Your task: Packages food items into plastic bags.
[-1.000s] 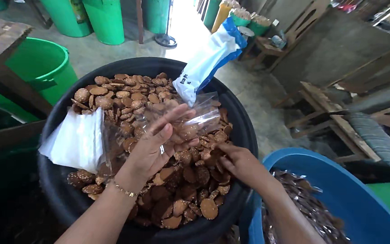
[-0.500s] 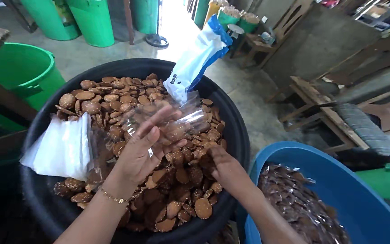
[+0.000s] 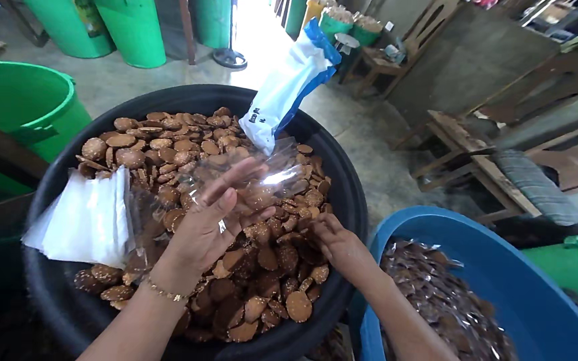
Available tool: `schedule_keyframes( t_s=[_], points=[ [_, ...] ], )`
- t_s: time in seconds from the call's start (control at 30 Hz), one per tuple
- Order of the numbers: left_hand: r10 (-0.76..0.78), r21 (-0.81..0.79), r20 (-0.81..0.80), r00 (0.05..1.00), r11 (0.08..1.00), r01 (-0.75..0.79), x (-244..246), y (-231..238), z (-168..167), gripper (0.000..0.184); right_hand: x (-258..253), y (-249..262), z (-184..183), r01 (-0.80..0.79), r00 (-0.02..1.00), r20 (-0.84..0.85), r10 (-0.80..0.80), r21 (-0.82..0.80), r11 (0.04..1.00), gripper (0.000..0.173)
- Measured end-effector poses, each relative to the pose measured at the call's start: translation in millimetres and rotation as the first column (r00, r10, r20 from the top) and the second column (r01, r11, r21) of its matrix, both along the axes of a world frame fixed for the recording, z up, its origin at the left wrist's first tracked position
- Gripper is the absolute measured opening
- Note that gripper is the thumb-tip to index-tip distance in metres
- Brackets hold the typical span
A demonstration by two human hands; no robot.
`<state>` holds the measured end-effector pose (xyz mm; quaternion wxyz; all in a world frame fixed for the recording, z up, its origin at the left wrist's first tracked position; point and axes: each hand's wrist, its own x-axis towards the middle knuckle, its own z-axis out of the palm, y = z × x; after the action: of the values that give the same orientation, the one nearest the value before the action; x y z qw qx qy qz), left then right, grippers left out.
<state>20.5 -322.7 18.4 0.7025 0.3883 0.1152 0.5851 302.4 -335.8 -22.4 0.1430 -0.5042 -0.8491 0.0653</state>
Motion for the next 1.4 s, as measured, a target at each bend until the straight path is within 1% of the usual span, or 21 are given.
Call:
schedule_keyframes(
  t_s=[0.1, 0.2, 0.27, 0.33, 0.43, 0.53, 0.6, 0.7, 0.73, 0.77, 0.8, 0.87, 0.9, 0.93, 0.97, 1.07, 1.1, 1.2, 1.27, 1.33, 1.4],
  points=[
    [-0.007, -0.004, 0.012, 1.000, 1.000, 0.007, -0.4, 0.2, -1.2, 0.044, 5.4, 3.1, -10.3, -0.088, 0.996, 0.027, 0.085, 0.125, 0.988, 0.028],
    [-0.007, -0.026, 0.000, 1.000, 1.000, 0.007, 0.5, -0.7, 0.2, 0.044, 9.5, 8.5, -16.8, -0.053, 0.998, 0.039, 0.047, 0.159, 0.986, 0.029],
    [-0.004, -0.038, -0.016, 1.000, 0.999, 0.003, 1.6, -1.2, 0.7, 0.046, 9.7, 9.7, -11.1, 0.017, 0.998, -0.058, -0.015, 0.038, 0.999, 0.030],
    [-0.016, -0.029, -0.001, 1.000, 0.999, 0.016, 1.0, 0.2, 0.4, 0.047, 4.1, 6.7, 11.2, 0.065, 0.966, -0.224, -0.126, -0.263, 0.962, 0.034],
    [-0.032, 0.010, -0.009, 0.999, 0.999, 0.032, 0.5, 2.7, -1.2, 0.044, -9.4, -3.2, 33.4, -0.080, 0.956, -0.284, -0.076, -0.501, 0.861, 0.047],
    [-0.053, 0.006, -0.023, 0.998, 0.999, 0.053, 3.0, 2.7, -3.6, 0.039, -29.0, -4.1, 48.3, -0.187, 0.978, -0.036, 0.205, -0.586, 0.789, 0.046],
    [-0.062, -0.047, -0.011, 0.998, 0.997, 0.061, 5.6, 0.0, -4.6, 0.042, -36.0, -5.2, 58.4, -0.212, 0.954, 0.057, 0.295, -0.569, 0.794, 0.040],
    [-0.071, -0.165, 0.035, 0.997, 0.983, 0.076, 9.6, -2.3, -2.5, 0.052, -26.9, -10.5, 58.4, -0.239, 0.967, -0.188, 0.171, -0.443, 0.864, 0.033],
    [-0.068, -0.205, 0.067, 0.995, 0.975, 0.080, 10.1, -2.8, -1.9, 0.053, -21.1, -11.3, 53.3, -0.214, 0.916, -0.400, 0.037, -0.408, 0.887, 0.034],
    [-0.063, -0.236, 0.090, 0.994, 0.968, 0.082, 10.3, -2.8, -1.5, 0.053, -16.4, -9.8, 48.3, -0.220, 0.760, -0.642, -0.104, -0.405, 0.887, 0.035],
    [-0.061, -0.253, 0.105, 0.993, 0.964, 0.086, 10.6, -2.3, -1.6, 0.052, -13.0, -6.7, 47.1, -0.273, 0.494, -0.834, -0.243, -0.415, 0.868, 0.038],
    [-0.073, -0.233, 0.083, 0.994, 0.968, 0.090, 11.5, -0.9, -3.7, 0.050, -5.9, -0.1, 54.5, -0.367, 0.027, -0.916, -0.399, -0.381, 0.849, 0.039],
    [-0.083, -0.220, 0.047, 0.995, 0.971, 0.091, 12.4, -0.5, -4.0, 0.057, -4.0, 1.6, 60.7, -0.378, -0.090, -0.907, -0.410, -0.350, 0.857, 0.035],
    [-0.109, -0.194, 0.018, 0.994, 0.975, 0.111, 13.1, -0.1, -4.8, 0.063, -3.0, 2.0, 67.3, -0.379, -0.116, -0.913, -0.392, -0.324, 0.867, 0.031],
    [-0.154, -0.156, -0.001, 0.988, 0.976, 0.152, 13.8, 0.0, -6.3, 0.067, -3.6, 1.6, 73.6, -0.358, -0.065, -0.932, -0.356, -0.312, 0.880, 0.029],
    [-0.275, -0.056, -0.109, 0.955, 0.961, 0.270, 18.5, -7.3, -9.5, 0.065, -10.0, 2.0, 82.2, -0.273, 0.334, -0.931, -0.150, -0.248, 0.929, 0.031],
    [-0.282, -0.060, -0.160, 0.946, 0.959, 0.276, 21.7, -13.1, -8.4, 0.063, -14.3, 2.6, 83.4, -0.266, 0.411, -0.906, -0.095, -0.220, 0.939, 0.031],
    [-0.271, -0.125, -0.206, 0.940, 0.960, 0.249, 34.0, -33.8, -1.5, 0.048, -23.8, 4.3, 87.1, -0.399, 0.483, -0.872, 0.080, -0.138, 0.907, 0.038],
    [-0.277, -0.110, -0.211, 0.937, 0.960, 0.258, 40.5, -41.8, 1.0, 0.032, -20.7, 4.3, 92.2, -0.451, 0.602, -0.757, 0.252, -0.062, 0.890, 0.041],
    [-0.299, -0.052, -0.278, 0.913, 0.954, 0.296, 42.8, -44.6, 5.7, 0.021, -19.5, -0.4, 93.9, -0.308, 0.678, -0.689, 0.256, 0.051, 0.950, 0.034],
    [-0.285, -0.029, -0.344, 0.895, 0.956, 0.293, 46.4, -48.4, 11.0, 0.025, -19.7, -5.5, 93.3, -0.181, 0.658, -0.726, 0.200, 0.105, 0.978, 0.030]
  ],
)
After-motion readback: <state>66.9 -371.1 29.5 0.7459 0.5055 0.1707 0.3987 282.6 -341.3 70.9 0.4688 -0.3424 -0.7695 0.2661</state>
